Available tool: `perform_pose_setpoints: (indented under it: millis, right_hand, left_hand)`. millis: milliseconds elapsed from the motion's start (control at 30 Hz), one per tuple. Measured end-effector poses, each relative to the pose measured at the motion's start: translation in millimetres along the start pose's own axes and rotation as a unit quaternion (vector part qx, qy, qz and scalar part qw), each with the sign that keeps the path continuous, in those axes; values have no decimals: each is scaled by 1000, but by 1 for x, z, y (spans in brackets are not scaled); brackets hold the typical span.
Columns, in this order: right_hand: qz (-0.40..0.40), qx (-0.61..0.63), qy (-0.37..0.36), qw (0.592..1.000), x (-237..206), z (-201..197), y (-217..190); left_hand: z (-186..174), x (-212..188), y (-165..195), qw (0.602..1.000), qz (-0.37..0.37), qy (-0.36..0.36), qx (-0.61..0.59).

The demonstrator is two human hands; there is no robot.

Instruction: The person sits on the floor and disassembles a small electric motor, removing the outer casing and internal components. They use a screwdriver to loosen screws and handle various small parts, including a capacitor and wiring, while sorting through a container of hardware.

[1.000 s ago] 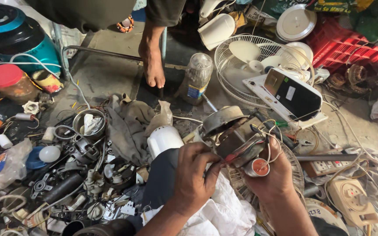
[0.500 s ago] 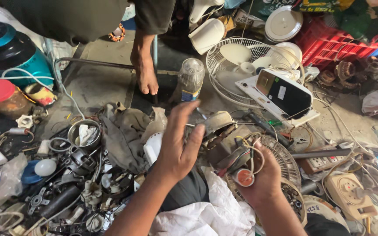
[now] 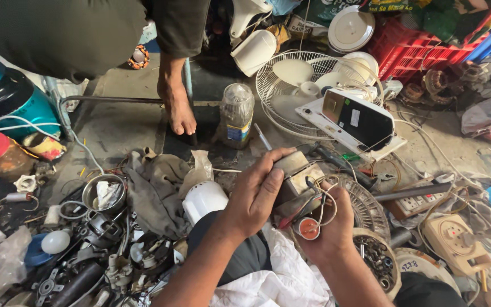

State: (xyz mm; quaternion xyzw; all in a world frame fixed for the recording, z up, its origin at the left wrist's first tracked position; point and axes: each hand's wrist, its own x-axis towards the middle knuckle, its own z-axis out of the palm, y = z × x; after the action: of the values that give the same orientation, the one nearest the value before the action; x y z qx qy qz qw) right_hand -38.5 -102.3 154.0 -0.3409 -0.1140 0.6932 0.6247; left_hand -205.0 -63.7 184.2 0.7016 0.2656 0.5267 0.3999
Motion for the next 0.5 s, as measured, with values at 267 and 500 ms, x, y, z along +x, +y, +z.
perform_pose_setpoints:
  millis: [267, 500]
  right_hand:
    - [16, -4, 31, 999, -6, 18, -7]
    - [37, -19, 91, 995, -9, 29, -11]
  left_hand:
    - [10, -3, -3, 999, 8, 27, -14]
    - [7, -11, -11, 998, 46, 47, 2]
